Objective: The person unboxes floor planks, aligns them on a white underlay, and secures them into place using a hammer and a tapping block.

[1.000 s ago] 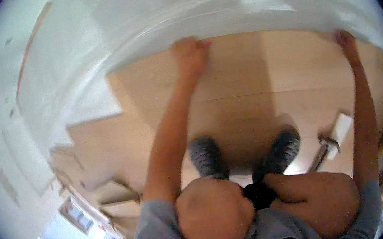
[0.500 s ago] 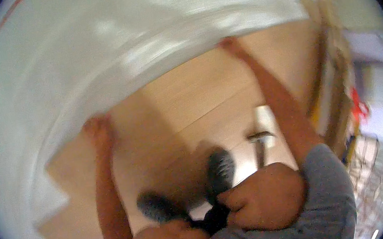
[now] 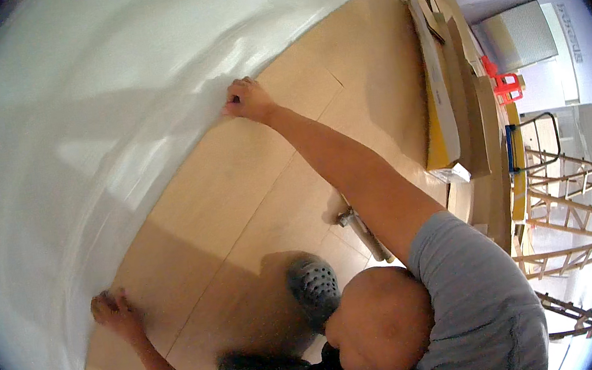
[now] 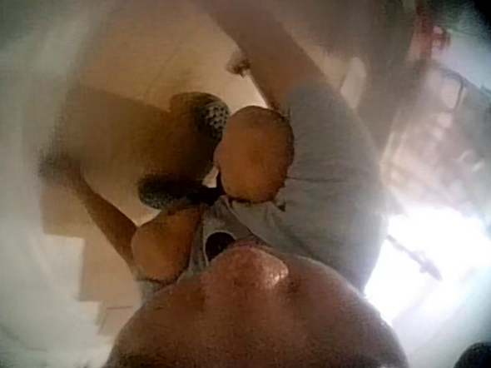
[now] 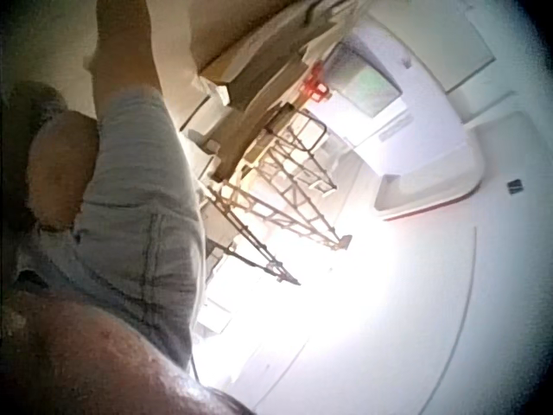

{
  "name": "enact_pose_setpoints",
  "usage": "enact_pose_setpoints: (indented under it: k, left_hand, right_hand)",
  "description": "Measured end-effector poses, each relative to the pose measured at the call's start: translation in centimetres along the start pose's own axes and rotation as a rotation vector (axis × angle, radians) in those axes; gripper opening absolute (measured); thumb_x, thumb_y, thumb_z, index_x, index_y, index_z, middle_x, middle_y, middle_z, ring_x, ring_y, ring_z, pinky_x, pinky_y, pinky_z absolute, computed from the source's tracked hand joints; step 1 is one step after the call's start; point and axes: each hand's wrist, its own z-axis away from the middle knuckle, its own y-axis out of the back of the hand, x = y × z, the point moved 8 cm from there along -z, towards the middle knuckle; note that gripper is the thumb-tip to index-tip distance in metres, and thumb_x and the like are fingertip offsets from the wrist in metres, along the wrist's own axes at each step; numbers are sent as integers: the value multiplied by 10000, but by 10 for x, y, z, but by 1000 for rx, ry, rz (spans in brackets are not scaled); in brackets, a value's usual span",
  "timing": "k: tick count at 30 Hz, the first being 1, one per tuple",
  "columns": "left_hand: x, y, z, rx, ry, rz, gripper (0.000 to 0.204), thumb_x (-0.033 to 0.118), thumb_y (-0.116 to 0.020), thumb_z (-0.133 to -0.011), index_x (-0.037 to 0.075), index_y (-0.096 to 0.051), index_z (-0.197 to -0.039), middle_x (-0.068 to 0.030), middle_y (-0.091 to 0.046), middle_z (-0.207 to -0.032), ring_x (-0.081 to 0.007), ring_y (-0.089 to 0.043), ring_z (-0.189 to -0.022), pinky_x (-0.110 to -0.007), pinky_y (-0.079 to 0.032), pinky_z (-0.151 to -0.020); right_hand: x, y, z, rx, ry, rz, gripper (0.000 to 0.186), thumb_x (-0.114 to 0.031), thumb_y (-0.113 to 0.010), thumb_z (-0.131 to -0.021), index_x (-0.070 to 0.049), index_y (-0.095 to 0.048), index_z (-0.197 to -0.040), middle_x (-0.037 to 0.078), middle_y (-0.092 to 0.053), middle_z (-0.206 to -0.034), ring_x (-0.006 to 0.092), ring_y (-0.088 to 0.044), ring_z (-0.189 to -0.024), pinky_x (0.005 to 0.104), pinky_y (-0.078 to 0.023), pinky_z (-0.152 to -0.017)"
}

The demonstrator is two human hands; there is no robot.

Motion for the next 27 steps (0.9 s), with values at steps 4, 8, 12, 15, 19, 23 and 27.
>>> enact_pose_setpoints:
  k: [4, 8, 12, 15, 19, 23, 27]
  left_hand:
    - [-60, 30, 12, -83, 217, -66, 432, 306, -741, -885, -32, -604, -1116, -204, -607, -1134, -371, -558, -1060, -474, -453, -918]
    - [-112, 1, 15, -131, 143, -204, 420, 337, -733, -890, -25, -625, -1073, -212, -609, -1092, -381, -549, -1022, -472, -451, -895]
    - [-89, 37, 6, -54, 18, -139, 403, 371, -744, -873, 6, -647, -1014, -152, -600, -1014, -356, -552, -1014, -480, -448, -891]
    - [-64, 51, 5, -9, 73, -174, 414, 368, -729, -886, 15, -657, -1089, -154, -594, -1076, -366, -545, -1039, -483, -445, -917]
    - [-57, 77, 17, 35, 127, -180, 408, 356, -712, -896, 8, -662, -1104, -151, -607, -1097, -362, -550, -1060, -481, -446, -923]
    - [-62, 58, 9, -5, -32, -245, 354, 346, -714, -888, 41, -671, -1062, -154, -640, -1076, -382, -547, -1075, -490, -441, -946]
    - [-72, 58, 21, 167, -305, -418, 353, 374, -695, -899, 33, -650, -977, -139, -641, -1004, -381, -544, -1030, -503, -437, -932]
  right_hand:
    - [-15, -11, -12, -84, -53, -17, 364, -460, -804, -710, -119, -696, -778, 104, -685, -935, 353, -617, -965, 451, -479, -878]
    - [39, -30, -12, -167, -191, -171, 311, -356, -834, -755, -74, -705, -764, 106, -681, -811, 272, -642, -760, 395, -530, -725]
    - [2, -10, -16, -87, -143, -73, 359, -337, -818, -796, -14, -662, -774, 93, -648, -752, 200, -597, -704, 362, -505, -680]
    - [5, 11, -9, -8, -111, -39, 366, -349, -814, -799, -23, -647, -801, 76, -654, -868, 219, -595, -814, 369, -505, -750]
    - [-30, 33, -10, 10, -29, 73, 402, -380, -818, -791, -25, -632, -819, 52, -640, -919, 196, -581, -826, 362, -502, -743]
    - [-10, 5, -16, -110, -153, -125, 392, -402, -799, -802, -33, -668, -787, 105, -666, -787, 250, -623, -748, 395, -517, -728]
    - [-1, -3, -15, -110, -216, -239, 316, -320, -751, -847, -22, -689, -763, 93, -696, -799, 174, -637, -708, 368, -522, -672]
